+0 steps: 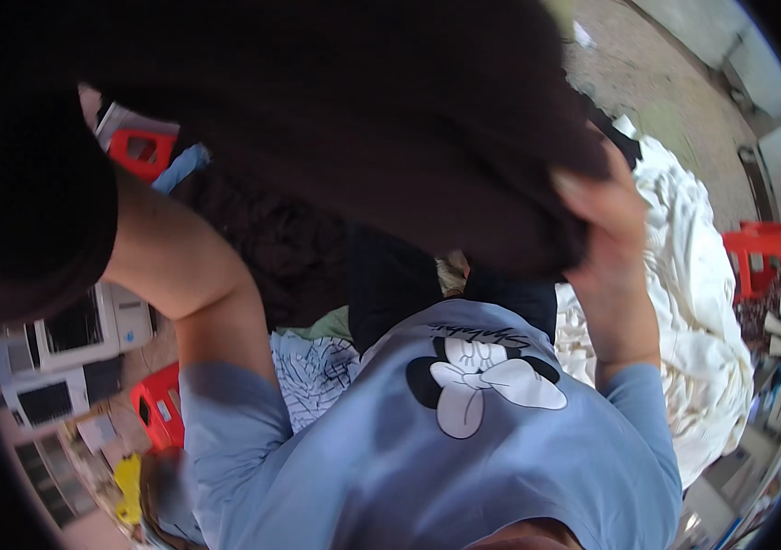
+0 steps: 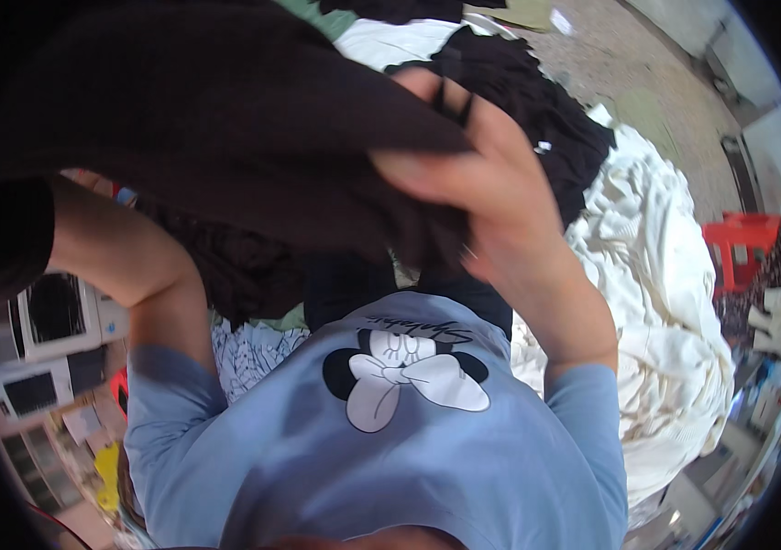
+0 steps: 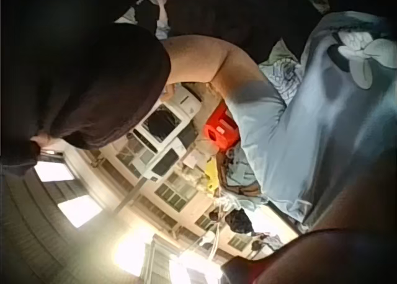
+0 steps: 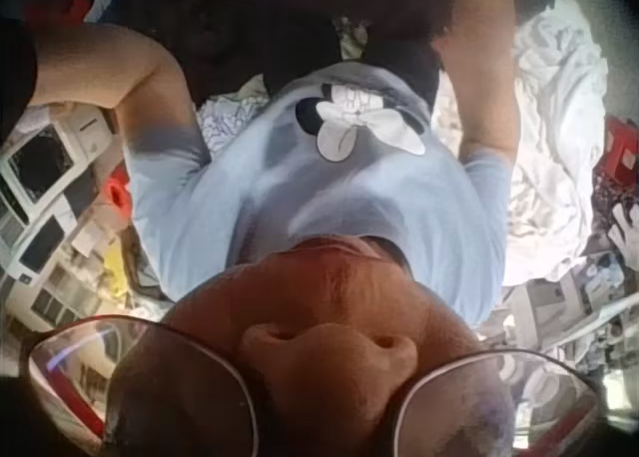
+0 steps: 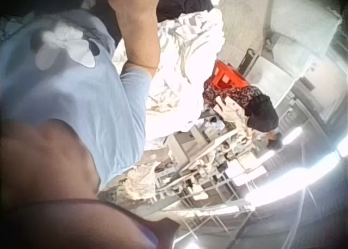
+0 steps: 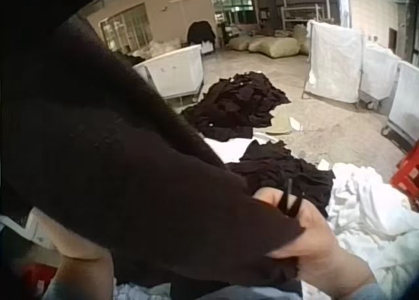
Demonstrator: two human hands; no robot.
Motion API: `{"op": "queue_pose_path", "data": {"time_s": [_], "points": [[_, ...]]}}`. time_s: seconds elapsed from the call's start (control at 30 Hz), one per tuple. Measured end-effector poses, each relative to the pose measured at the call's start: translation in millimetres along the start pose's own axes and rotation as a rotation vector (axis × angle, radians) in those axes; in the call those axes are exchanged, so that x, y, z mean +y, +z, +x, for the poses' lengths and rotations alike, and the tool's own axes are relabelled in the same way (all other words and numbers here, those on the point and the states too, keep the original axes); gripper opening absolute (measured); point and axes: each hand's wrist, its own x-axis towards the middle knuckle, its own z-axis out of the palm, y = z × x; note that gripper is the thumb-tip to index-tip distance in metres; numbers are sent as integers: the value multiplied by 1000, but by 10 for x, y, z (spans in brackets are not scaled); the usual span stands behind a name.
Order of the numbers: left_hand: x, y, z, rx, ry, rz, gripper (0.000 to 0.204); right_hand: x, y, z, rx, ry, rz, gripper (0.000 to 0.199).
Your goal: The recorder is inspecting and sorting black garments, specifically checking buttons and tags.
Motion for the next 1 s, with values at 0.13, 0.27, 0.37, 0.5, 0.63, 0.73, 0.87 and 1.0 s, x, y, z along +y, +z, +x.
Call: {"op": "queue_pose_path", "data": {"time_s": [0.13, 0.27, 0.37, 0.5, 0.63, 0.73, 0.87, 1.0], "points": [[-16, -3, 39, -211, -65, 351, 40, -63, -492, -547, -16, -36, 175, 40], [-746, 631, -145, -488, -70, 591, 48, 157, -1568, -841, 584, 28, -307, 34], [-1635, 91, -444, -443, -294, 487, 53, 477, -2478, -1150, 798, 219, -362, 28], [-2046, -510, -951, -213, -442, 566, 40, 948, -2996, -1444, 934, 331, -229, 23], [-2060, -728, -1028, -152, -590, 576, 28, 947, -2798, -1365, 975, 131, -725, 24], [-1904, -824, -1007, -79, -537, 302, 32, 797, -2422, -1104, 775, 49, -1148, 34], [-1629, -1140, -1071, 201, -240, -609, 51, 783, -2244, -929, 496, 486, -1137, 24], [-2008, -1448, -915, 99, -582, 365, 29, 853, -2410, -1051, 520, 449, -855, 12]]}}
